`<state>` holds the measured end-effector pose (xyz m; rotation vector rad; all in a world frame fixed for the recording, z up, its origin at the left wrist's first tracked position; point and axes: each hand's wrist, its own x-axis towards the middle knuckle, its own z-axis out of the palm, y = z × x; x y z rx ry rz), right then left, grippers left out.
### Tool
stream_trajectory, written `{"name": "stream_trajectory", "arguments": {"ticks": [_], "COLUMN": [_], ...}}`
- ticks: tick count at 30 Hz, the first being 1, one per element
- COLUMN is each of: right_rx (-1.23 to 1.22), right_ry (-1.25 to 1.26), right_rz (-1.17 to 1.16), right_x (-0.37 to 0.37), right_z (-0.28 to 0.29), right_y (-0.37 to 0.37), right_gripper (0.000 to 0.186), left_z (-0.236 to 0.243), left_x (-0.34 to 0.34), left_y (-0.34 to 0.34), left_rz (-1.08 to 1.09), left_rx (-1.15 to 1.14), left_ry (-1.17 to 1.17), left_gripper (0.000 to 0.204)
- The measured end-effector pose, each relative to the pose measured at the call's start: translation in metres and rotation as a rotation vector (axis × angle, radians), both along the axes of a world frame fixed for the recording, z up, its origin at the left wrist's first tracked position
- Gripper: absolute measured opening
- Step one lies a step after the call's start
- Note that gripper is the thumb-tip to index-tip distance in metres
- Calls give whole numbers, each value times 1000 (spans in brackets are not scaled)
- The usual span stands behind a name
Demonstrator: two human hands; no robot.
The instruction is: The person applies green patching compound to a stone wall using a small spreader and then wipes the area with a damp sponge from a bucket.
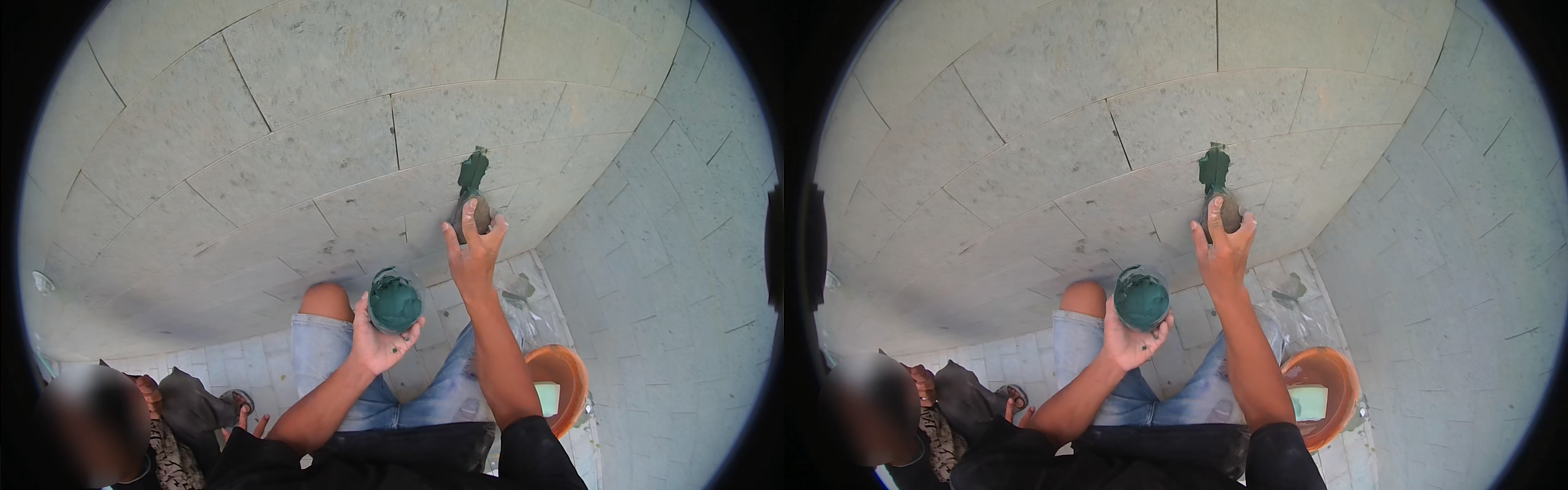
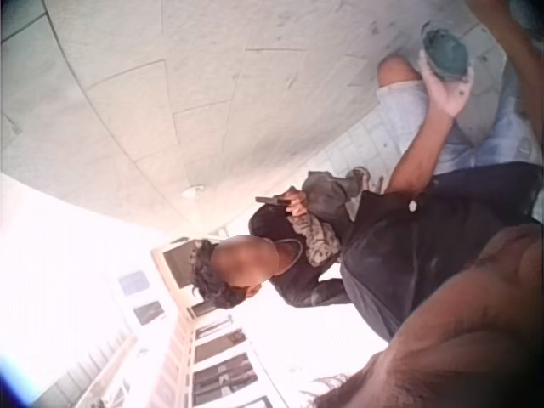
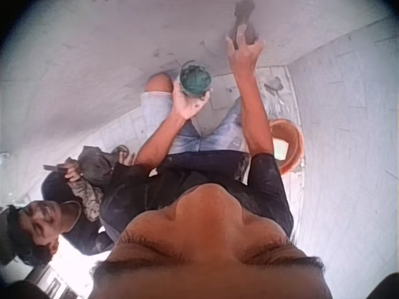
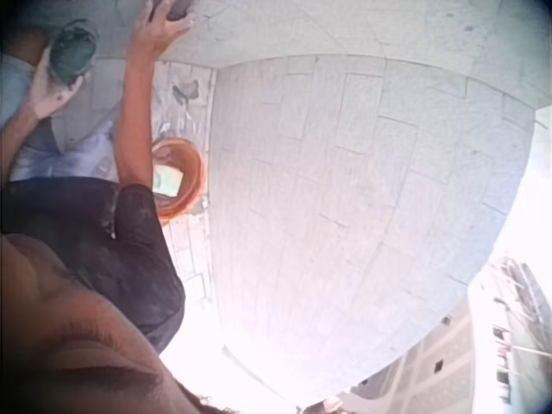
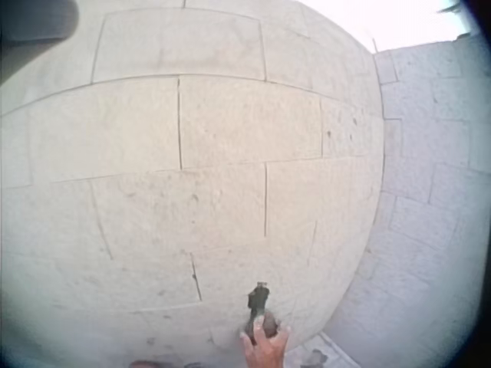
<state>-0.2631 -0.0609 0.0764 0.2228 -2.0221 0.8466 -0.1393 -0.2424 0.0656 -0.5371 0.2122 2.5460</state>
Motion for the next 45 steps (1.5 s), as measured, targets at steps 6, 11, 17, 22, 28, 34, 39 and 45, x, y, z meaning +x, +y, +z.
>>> {"name": "stream_trajectory", "arguments": {"ticks": [6,11,17,22,28,34,39,45], "right_rx": [-19,-30,99,43,118,114,-7,93], "right_ry": [-207,-5,-218,-199,-38,-487,-96,-125], "right_rz": [21,46,-1,20,-2,74,28,-68], "right_x": [46,28,33,46,30,48,30,16], "right_z": [12,77,48,59,113,77,65,13], "right_y": [12,8,6,11,4,15,7,2], "right_gripper": [60,59,59,58,57,56,59,56], "left_z": [0,-2,-5,1,0,0,-4,-7], "left_x": [2,0,0,-1,-3,-2,-1,2], "left_y": [-4,-4,-6,-7,-6,-7,-10,-5], "left_rz": [-4,-6,14,25,31,48,40,34], "left_rx": [-2,-10,14,9,19,33,34,45], "left_ry": [11,5,30,13,5,20,22,19], "left_gripper": [65,64,64,64,64,64,64,64]}}
